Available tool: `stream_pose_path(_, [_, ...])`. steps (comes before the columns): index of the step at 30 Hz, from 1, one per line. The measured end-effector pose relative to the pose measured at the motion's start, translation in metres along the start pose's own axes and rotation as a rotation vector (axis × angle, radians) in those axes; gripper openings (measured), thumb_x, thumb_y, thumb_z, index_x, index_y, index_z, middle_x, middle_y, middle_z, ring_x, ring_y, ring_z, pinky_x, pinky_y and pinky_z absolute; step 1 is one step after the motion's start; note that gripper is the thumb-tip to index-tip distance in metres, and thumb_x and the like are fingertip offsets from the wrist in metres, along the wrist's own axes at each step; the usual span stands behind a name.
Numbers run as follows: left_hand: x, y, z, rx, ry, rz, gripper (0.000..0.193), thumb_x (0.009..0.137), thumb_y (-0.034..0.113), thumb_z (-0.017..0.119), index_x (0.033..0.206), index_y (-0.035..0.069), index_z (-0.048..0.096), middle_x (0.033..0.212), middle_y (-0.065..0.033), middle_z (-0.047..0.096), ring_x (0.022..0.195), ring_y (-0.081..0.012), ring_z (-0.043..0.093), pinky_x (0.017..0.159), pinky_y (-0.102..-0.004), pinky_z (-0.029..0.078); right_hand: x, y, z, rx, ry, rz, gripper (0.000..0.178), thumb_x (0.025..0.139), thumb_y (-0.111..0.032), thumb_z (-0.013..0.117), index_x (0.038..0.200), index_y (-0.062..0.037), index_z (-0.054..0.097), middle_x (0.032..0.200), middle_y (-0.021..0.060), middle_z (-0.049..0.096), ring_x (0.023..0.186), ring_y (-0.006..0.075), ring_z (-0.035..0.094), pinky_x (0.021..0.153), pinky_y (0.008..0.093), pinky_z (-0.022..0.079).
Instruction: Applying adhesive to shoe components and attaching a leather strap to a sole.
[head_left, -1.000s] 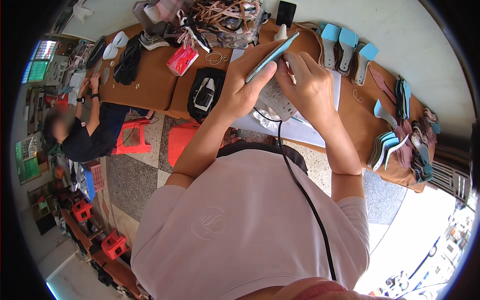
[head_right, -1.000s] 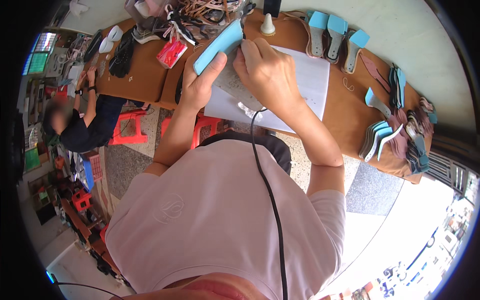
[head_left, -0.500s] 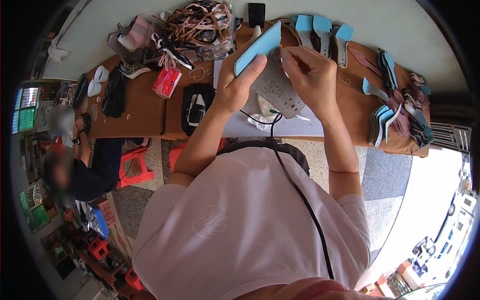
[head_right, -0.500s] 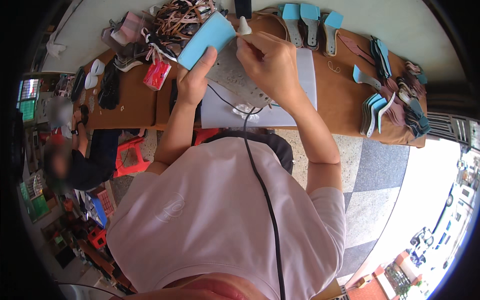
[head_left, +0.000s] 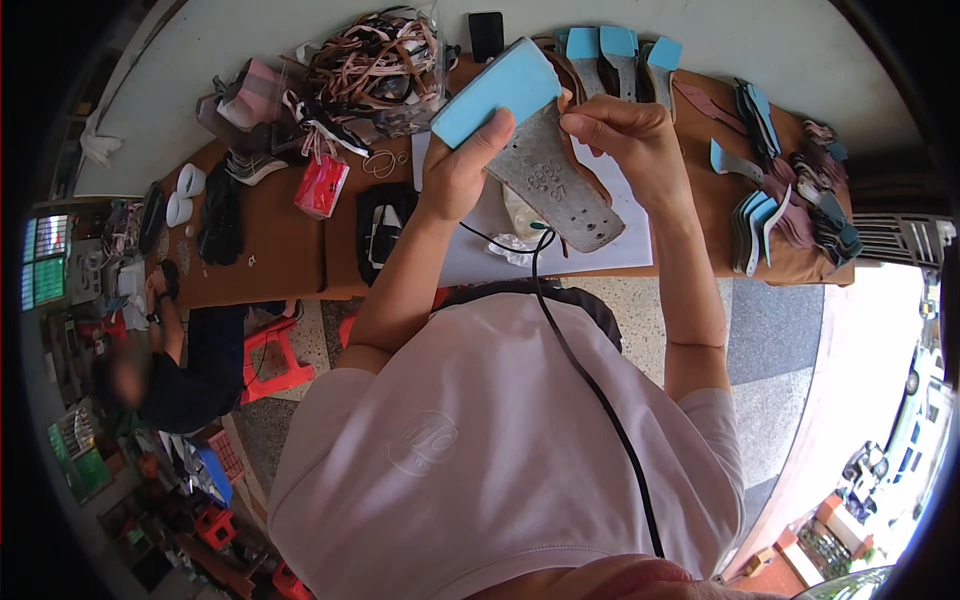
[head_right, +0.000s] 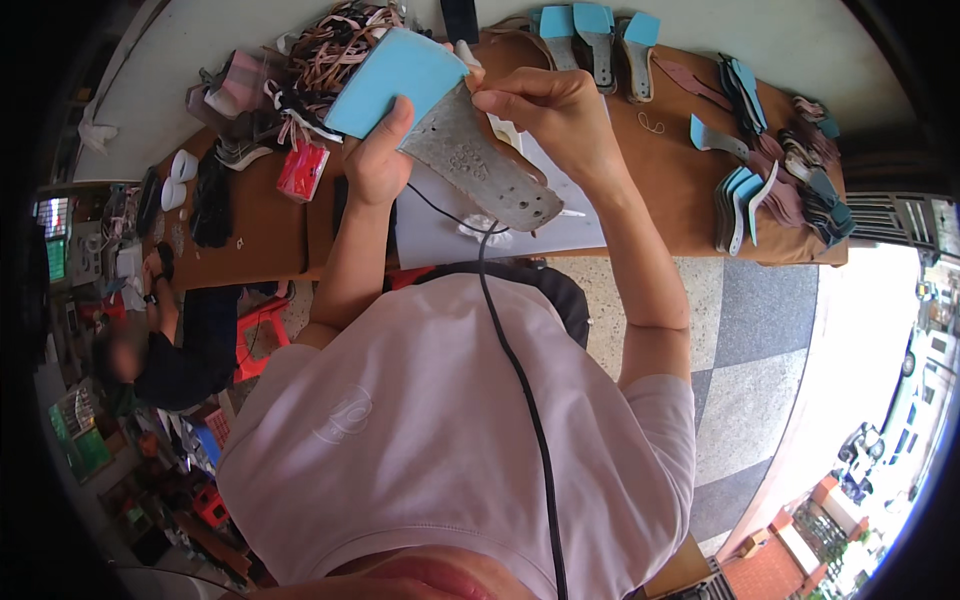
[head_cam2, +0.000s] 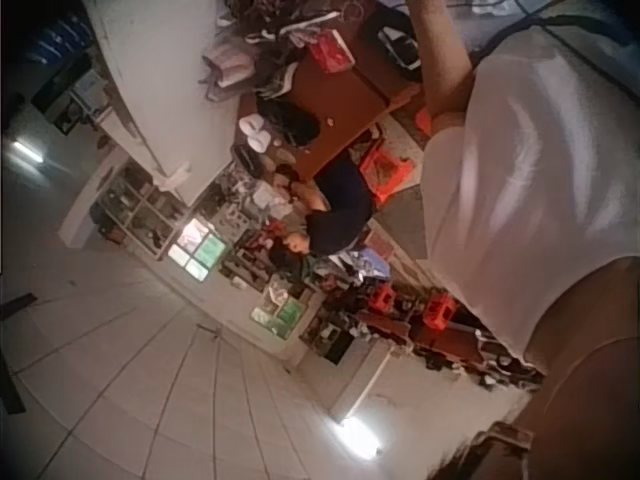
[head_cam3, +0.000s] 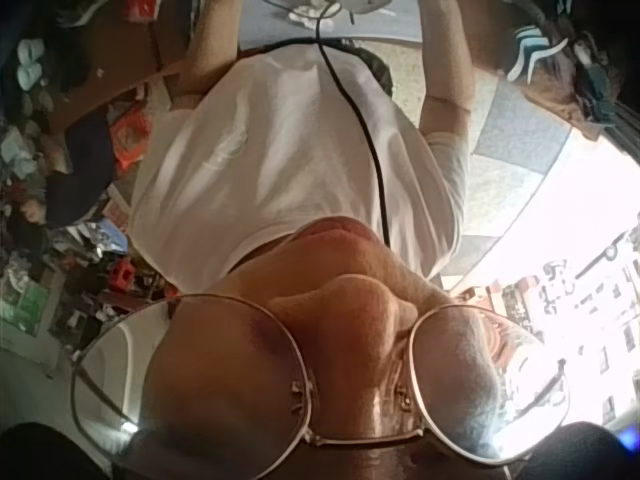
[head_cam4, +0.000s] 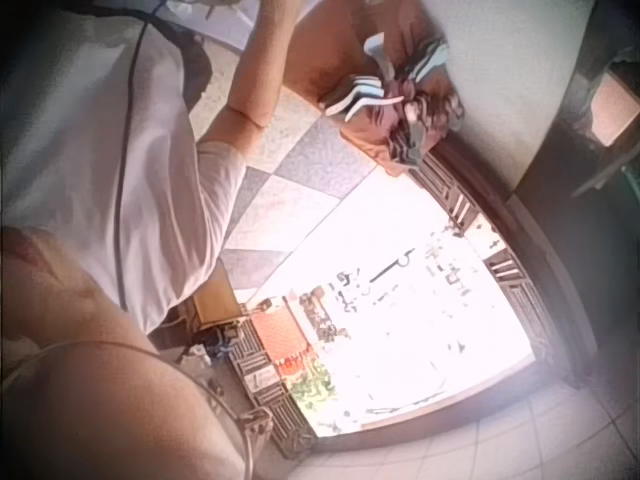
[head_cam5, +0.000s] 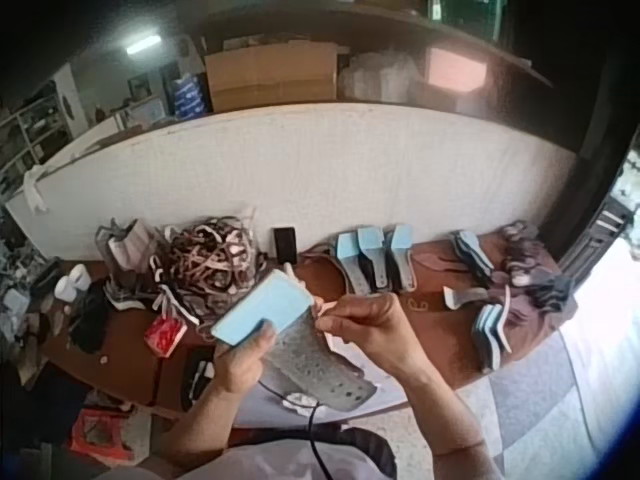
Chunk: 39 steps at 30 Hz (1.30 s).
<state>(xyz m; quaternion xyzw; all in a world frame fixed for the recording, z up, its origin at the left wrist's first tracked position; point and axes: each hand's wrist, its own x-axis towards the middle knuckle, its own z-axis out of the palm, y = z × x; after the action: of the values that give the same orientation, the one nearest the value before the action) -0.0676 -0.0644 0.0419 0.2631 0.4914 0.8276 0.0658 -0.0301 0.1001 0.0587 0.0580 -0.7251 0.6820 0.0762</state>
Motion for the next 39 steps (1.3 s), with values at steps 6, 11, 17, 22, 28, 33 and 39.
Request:
stream_pose_path(6, [-0.001,-0.001,0.007,0.043,0.036,0.045,0.028,0.082,0.019,0.051,0.101,-0.001,0.051,0.087,-0.0009,0.053,0.077,-0.0065,0.045,0.069,-0.0189,0.035,-0.003,0.005,0.007,-0.113,0.087,-0.031,0.006,0.072,-0.006,0.061,0.075,-0.001,0.062,0.063,-0.0007,0.056,0.058,0.0041,0.046,0.053,0.0179,0.037])
stream_pose_path(11, [-0.005,-0.009,0.002,0.087,0.077,0.049,0.028,0.077,0.01,0.053,0.101,-0.004,0.05,0.097,-0.0078,0.053,0.088,-0.0145,0.048,0.081,-0.0276,0.036,-0.004,-0.004,0.01,-0.482,0.082,-0.071,0.007,0.072,-0.005,0.06,0.074,0.0014,0.057,0.062,0.0007,0.055,0.058,0.0039,0.047,0.054,0.0183,0.039])
stream_pose_path(17, [-0.004,-0.008,0.002,0.091,0.085,-0.002,0.026,0.077,0.01,0.055,0.099,-0.002,0.051,0.095,-0.0057,0.053,0.087,-0.0128,0.048,0.08,-0.0265,0.035,-0.002,0.008,0.002,-0.289,0.021,-0.044,0.008,0.074,-0.005,0.058,0.075,0.0023,0.057,0.063,-0.0001,0.054,0.06,0.0032,0.046,0.054,0.0179,0.038])
stream_pose_path(22, [-0.004,-0.008,0.0,0.066,0.04,-0.056,0.028,0.076,0.009,0.056,0.101,-0.001,0.051,0.095,-0.0052,0.052,0.087,-0.0127,0.048,0.08,-0.0257,0.035,0.001,0.013,0.0,-0.232,0.077,-0.158,0.012,0.072,-0.01,0.062,0.077,0.0012,0.061,0.057,0.0026,0.053,0.05,0.0049,0.042,0.047,0.0206,0.036])
stream_pose_path(28, [-0.003,-0.007,0.004,-0.114,0.032,-0.056,0.031,0.076,0.01,0.056,0.103,-0.002,0.049,0.097,-0.006,0.053,0.09,-0.0145,0.048,0.081,-0.0278,0.035,-0.002,-0.003,0.002,-0.32,0.079,-0.113,0.009,0.075,-0.007,0.059,0.073,0.0021,0.059,0.059,-0.0029,0.05,0.059,0.0013,0.041,0.053,0.0168,0.034])
stream_pose_path(33, [-0.002,-0.005,0.005,-0.109,0.047,-0.072,0.032,0.076,0.012,0.056,0.104,-0.002,0.049,0.098,-0.0066,0.053,0.091,-0.0156,0.049,0.082,-0.0288,0.035,0.003,0.002,-0.004,-0.367,0.033,-0.16,0.009,0.075,-0.007,0.059,0.073,0.002,0.059,0.059,-0.0024,0.051,0.058,0.0012,0.041,0.052,0.0171,0.035])
stream_pose_path(39, [-0.008,-0.003,0.011,0.039,0.054,0.031,0.023,0.081,0.017,0.051,0.097,0.0,0.053,0.086,-0.0012,0.054,0.079,-0.0068,0.046,0.07,-0.0195,0.035,0.0,0.003,-0.002,-0.222,-0.081,-0.067,0.01,0.074,-0.007,0.059,0.074,0.0026,0.06,0.061,-0.0004,0.054,0.058,0.0022,0.044,0.053,0.0181,0.037])
